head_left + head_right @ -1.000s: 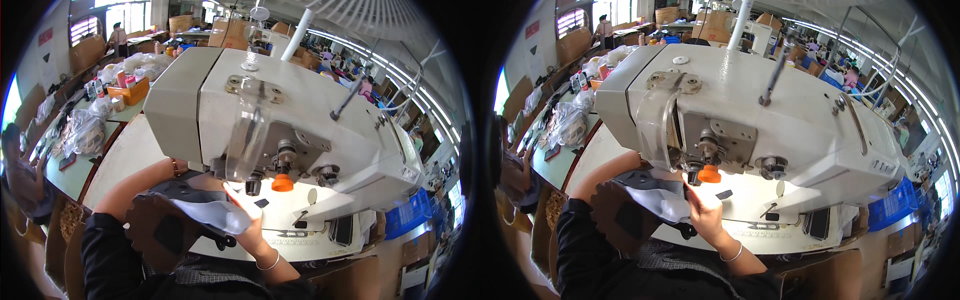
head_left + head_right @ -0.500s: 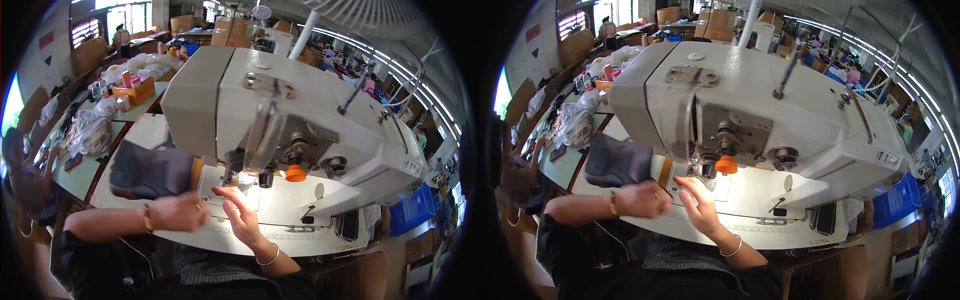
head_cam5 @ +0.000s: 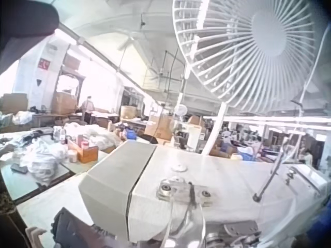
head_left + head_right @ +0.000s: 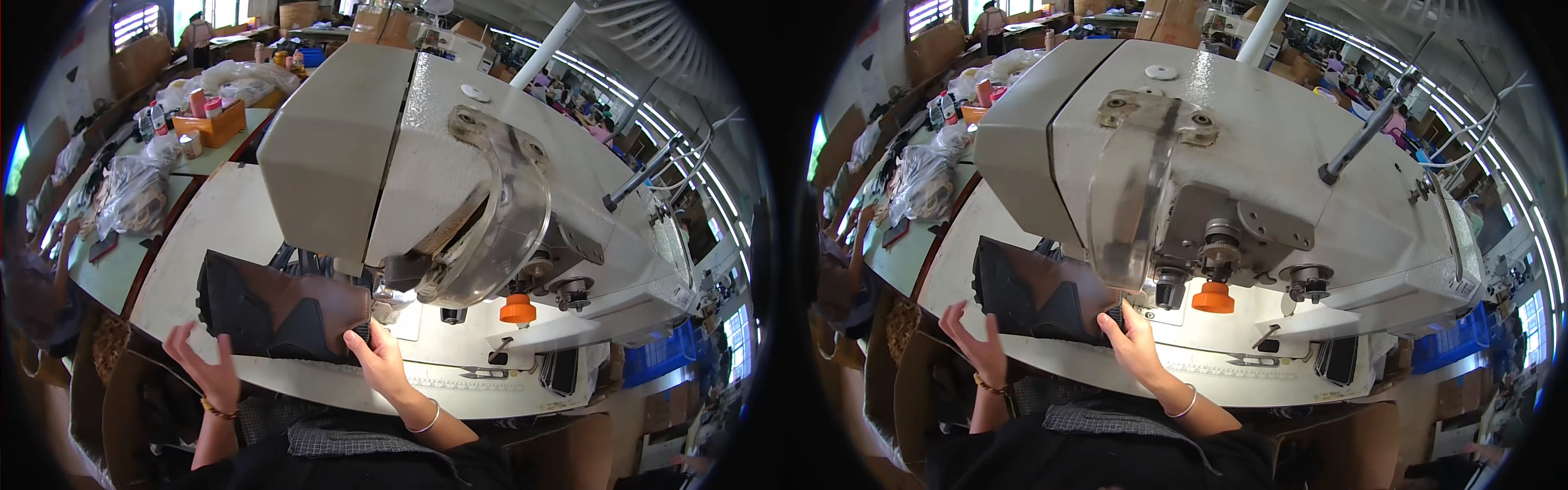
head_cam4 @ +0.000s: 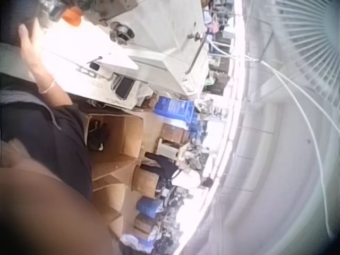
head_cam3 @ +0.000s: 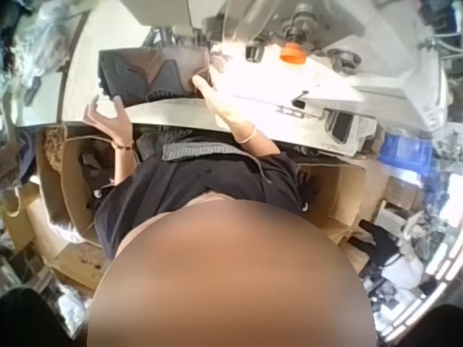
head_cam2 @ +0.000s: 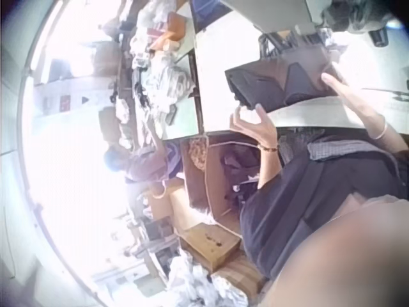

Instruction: The person stitches a shoe upper on a sewing machine, trims excess thread with snips, and threads a bobbin on the machine. They then place the shoe upper into a box, pick up another shoe upper, and sew it on the sewing machine.

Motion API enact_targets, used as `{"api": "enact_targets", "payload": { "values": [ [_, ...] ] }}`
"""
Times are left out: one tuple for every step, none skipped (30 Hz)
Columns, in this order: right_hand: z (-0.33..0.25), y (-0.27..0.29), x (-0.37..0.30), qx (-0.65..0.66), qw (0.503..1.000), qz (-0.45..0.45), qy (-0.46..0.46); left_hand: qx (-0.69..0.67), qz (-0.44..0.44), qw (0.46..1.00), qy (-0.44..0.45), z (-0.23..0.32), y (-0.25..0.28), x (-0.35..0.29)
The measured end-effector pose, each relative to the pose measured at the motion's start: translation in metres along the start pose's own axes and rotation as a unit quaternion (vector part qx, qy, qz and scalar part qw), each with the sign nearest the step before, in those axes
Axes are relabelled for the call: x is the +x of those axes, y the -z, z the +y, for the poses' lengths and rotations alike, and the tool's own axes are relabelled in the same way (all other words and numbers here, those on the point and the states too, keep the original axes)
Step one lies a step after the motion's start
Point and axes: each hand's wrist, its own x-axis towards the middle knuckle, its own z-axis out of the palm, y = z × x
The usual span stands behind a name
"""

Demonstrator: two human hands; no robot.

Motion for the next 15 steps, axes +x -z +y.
{"api": "enact_targets", "payload": {
  "values": [
    [-0.001, -0.003, 0.0, 0.016, 0.999, -0.004, 0.043, -0.024, -0.043, 0.993, 0.111, -0.013, 0.002, 0.003],
    [-0.002, -0.006, -0.002, 0.015, 0.999, 0.006, 0.047, -0.222, -0.14, 0.901, 0.346, -0.021, 0.005, 0.003],
    [-0.004, -0.007, -0.003, 0.013, 0.998, 0.015, 0.052, -0.394, -0.173, 0.828, 0.36, -0.022, 0.001, 0.001],
    [-0.005, -0.011, -0.003, 0.017, 0.996, 0.018, 0.08, -0.358, -0.213, 0.86, 0.295, -0.021, -0.001, -0.001],
    [-0.009, -0.01, -0.003, 0.028, 0.997, 0.023, 0.074, -0.289, -0.239, 0.893, 0.25, -0.017, -0.003, 0.0],
    [-0.013, -0.009, -0.001, 0.035, 0.997, 0.02, 0.065, -0.291, -0.17, 0.909, 0.244, -0.01, -0.008, 0.003],
    [-0.017, -0.008, 0.0, 0.039, 0.998, 0.023, 0.041, -0.348, -0.153, 0.898, 0.222, -0.004, -0.009, 0.009],
    [-0.022, -0.006, 0.002, 0.007, 0.999, 0.025, 0.031, -0.38, -0.145, 0.885, 0.226, 0.002, -0.011, 0.02],
    [-0.025, -0.006, 0.006, 0.021, 0.999, 0.027, 0.017, -0.411, -0.126, 0.873, 0.229, 0.007, -0.013, 0.032],
    [-0.027, -0.006, 0.01, 0.03, 0.999, 0.033, -0.01, -0.411, -0.132, 0.875, 0.218, 0.01, -0.015, 0.046],
    [-0.028, -0.008, 0.012, 0.063, 0.997, 0.045, -0.011, -0.417, -0.146, 0.872, 0.212, 0.014, -0.02, 0.056],
    [-0.029, -0.008, 0.012, 0.134, 0.99, 0.048, -0.007, -0.42, -0.147, 0.872, 0.205, 0.017, -0.023, 0.063],
    [-0.028, -0.009, 0.013, 0.121, 0.99, 0.068, -0.005, -0.419, -0.143, 0.873, 0.203, 0.019, -0.025, 0.066],
    [-0.026, -0.009, 0.009, 0.117, 0.991, 0.07, 0.009, -0.39, -0.128, 0.894, 0.18, 0.021, -0.025, 0.066],
    [-0.025, -0.006, 0.004, 0.116, 0.991, 0.06, 0.034, -0.41, -0.124, 0.889, 0.164, 0.023, -0.024, 0.062]
  ]
}}
